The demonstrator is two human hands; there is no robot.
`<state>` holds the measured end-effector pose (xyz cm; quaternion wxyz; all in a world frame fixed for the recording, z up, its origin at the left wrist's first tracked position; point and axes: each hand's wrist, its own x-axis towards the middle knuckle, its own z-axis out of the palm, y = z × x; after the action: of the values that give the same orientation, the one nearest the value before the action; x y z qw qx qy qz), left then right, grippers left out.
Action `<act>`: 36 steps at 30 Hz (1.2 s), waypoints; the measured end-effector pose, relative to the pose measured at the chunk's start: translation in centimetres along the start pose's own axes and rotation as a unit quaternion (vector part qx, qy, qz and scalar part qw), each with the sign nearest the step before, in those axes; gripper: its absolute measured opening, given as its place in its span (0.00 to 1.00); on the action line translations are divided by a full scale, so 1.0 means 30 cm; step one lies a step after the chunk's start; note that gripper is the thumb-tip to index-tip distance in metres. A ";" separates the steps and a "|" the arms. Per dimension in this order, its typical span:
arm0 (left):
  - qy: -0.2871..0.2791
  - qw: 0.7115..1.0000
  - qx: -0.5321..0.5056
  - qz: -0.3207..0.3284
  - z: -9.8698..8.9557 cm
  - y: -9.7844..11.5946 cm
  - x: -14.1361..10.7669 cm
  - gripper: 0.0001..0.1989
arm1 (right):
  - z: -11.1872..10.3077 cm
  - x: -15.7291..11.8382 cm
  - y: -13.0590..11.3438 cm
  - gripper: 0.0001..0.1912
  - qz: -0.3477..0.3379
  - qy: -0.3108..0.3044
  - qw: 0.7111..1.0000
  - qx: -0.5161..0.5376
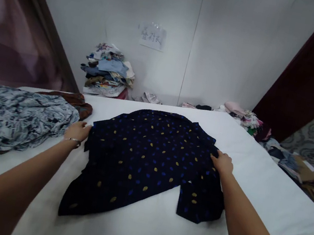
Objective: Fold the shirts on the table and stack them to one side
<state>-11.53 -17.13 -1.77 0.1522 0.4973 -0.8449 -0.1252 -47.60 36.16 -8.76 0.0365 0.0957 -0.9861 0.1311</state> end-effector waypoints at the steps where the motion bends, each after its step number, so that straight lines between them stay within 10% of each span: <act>1: 0.014 1.000 -0.005 0.025 0.004 0.007 -0.031 0.24 | 0.003 0.003 0.011 0.29 -0.007 0.001 1.000 0.015; 7: -0.046 0.957 -0.051 0.282 -0.037 0.080 -0.420 0.20 | -0.059 -0.066 0.073 0.29 0.071 -0.019 0.953 0.293; 13: -0.089 0.902 -0.004 0.422 -0.057 -0.042 -0.742 0.22 | -0.179 -0.377 0.098 0.30 0.077 -0.094 0.912 0.392; 21: -0.080 0.904 0.047 0.418 0.008 -0.138 -0.761 0.19 | -0.167 -0.664 0.043 0.36 -0.012 -0.084 0.906 0.416; 29: -0.011 0.919 0.021 0.393 -0.093 -0.113 -0.771 0.20 | -0.449 -0.672 0.147 0.27 0.124 0.003 0.630 0.767; 36: -0.002 0.880 0.021 0.474 -0.105 -0.160 -0.868 0.18 | -0.522 -0.699 0.264 0.18 0.124 0.177 0.580 0.785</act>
<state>5.49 3.29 -4.08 0.1816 0.0401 -0.9823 -0.0211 -27.90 51.58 2.31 0.1045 -0.0614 -0.4747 0.8717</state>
